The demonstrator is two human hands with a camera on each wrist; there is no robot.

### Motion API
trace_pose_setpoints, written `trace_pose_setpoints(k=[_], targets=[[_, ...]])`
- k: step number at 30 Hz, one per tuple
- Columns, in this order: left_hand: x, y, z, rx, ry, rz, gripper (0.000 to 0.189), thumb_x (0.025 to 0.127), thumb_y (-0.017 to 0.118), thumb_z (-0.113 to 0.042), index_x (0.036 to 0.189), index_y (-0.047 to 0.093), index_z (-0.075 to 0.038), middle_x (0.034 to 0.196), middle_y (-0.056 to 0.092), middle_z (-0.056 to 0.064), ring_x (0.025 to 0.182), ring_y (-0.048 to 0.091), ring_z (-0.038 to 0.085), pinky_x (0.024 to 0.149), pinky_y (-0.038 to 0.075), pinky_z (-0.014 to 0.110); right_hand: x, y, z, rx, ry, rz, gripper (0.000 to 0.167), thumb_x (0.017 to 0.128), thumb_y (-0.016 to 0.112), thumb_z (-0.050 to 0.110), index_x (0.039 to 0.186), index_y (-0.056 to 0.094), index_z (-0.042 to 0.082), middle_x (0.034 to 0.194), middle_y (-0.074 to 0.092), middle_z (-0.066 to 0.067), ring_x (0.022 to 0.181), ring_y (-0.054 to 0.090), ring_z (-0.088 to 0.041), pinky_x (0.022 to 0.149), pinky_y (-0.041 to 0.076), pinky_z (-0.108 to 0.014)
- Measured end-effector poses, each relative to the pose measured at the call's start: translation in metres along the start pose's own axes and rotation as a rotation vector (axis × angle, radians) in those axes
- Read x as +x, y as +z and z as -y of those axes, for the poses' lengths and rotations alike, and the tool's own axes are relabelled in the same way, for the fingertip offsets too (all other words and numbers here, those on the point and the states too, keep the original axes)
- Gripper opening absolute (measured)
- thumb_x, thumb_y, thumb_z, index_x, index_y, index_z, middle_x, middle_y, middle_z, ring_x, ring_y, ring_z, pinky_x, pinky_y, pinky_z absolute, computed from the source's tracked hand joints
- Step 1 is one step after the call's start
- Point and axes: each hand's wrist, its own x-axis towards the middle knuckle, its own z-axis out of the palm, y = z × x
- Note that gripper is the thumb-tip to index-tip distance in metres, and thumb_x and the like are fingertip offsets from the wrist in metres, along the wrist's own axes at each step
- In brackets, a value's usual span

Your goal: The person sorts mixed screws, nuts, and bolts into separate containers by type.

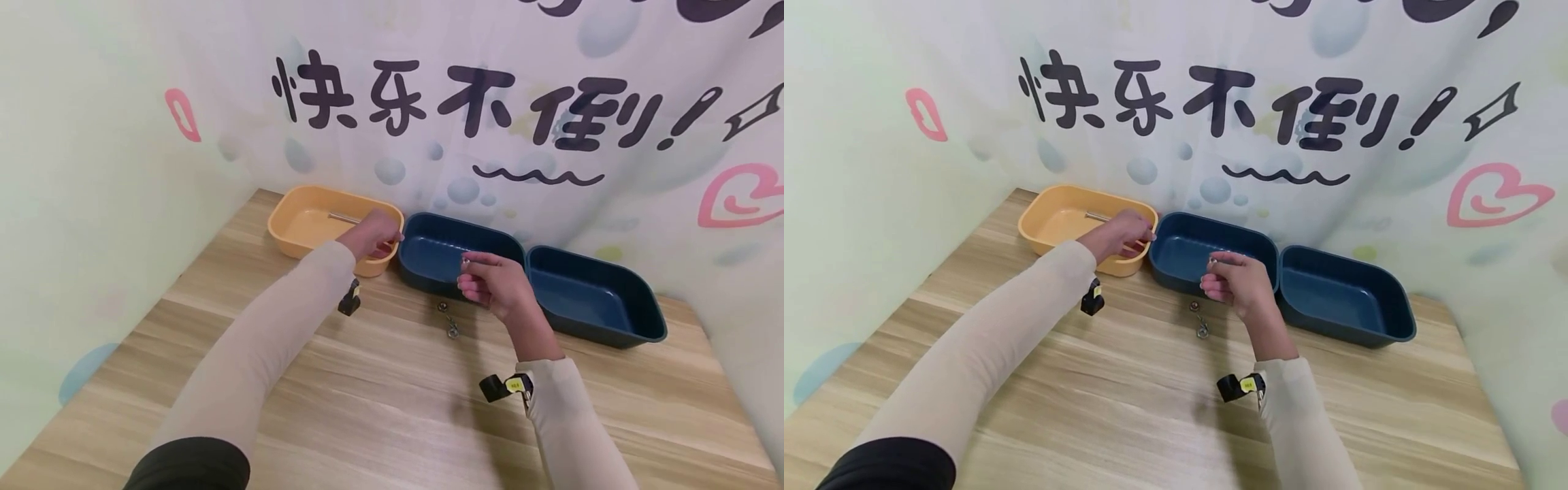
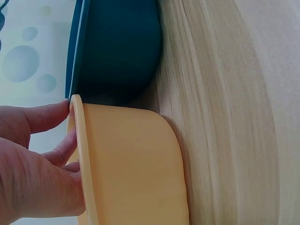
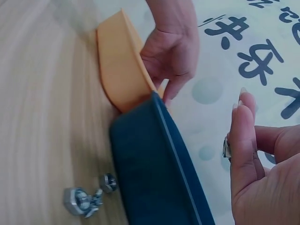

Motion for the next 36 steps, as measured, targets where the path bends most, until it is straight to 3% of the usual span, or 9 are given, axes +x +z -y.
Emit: trace_pose_setpoints(k=[5,10,15,23,36], targets=[[0.000,-0.002,-0.002,-0.016,-0.002,-0.004,0.025,0.091,0.065,-0.007,0.115,0.055,-0.008,0.098,0.054,0.009,0.091,0.060,0.026,0.082,0.056,0.036,0.003,-0.002,0.010,0.036,-0.026,-0.031,0.028,0.098,0.058,0.017,0.125,0.057,0.008,0.073,0.069,-0.002,0.058,0.067,-0.011,0.062,0.058,-0.024],[-0.002,-0.001,-0.005,-0.010,-0.003,-0.010,0.026,0.092,0.065,-0.009,0.116,0.055,-0.009,0.104,0.057,0.009,0.094,0.061,0.027,0.081,0.057,0.034,0.004,-0.004,0.016,0.108,-0.059,-0.084,0.037,0.097,0.060,0.017,0.133,0.054,0.013,0.076,0.070,-0.004,0.059,0.068,-0.013,0.063,0.058,-0.026],[-0.003,-0.002,-0.005,-0.021,0.003,-0.003,0.026,0.092,0.065,-0.008,0.116,0.056,-0.008,0.102,0.057,0.009,0.099,0.062,0.028,0.085,0.056,0.036,0.004,-0.004,0.014,0.101,-0.053,-0.114,0.037,0.097,0.060,0.018,0.134,0.055,0.015,0.080,0.070,-0.005,0.061,0.069,-0.014,0.066,0.058,-0.026],[0.001,-0.001,-0.004,-0.018,-0.002,-0.004,0.022,0.092,0.065,-0.009,0.111,0.057,-0.007,0.099,0.056,0.008,0.097,0.062,0.027,0.083,0.057,0.036,0.004,-0.005,0.009,0.076,-0.040,-0.113,0.037,0.097,0.061,0.021,0.133,0.055,0.015,0.076,0.070,-0.002,0.062,0.069,-0.013,0.066,0.058,-0.026],[0.005,0.000,-0.001,-0.025,-0.002,-0.005,0.034,0.090,0.066,-0.005,0.122,0.056,-0.013,0.098,0.054,0.009,0.093,0.059,0.028,0.083,0.057,0.038,0.003,0.001,-0.002,0.021,-0.020,-0.075,0.034,0.097,0.061,0.023,0.129,0.057,0.015,0.071,0.066,-0.001,0.055,0.063,-0.011,0.062,0.057,-0.024]])
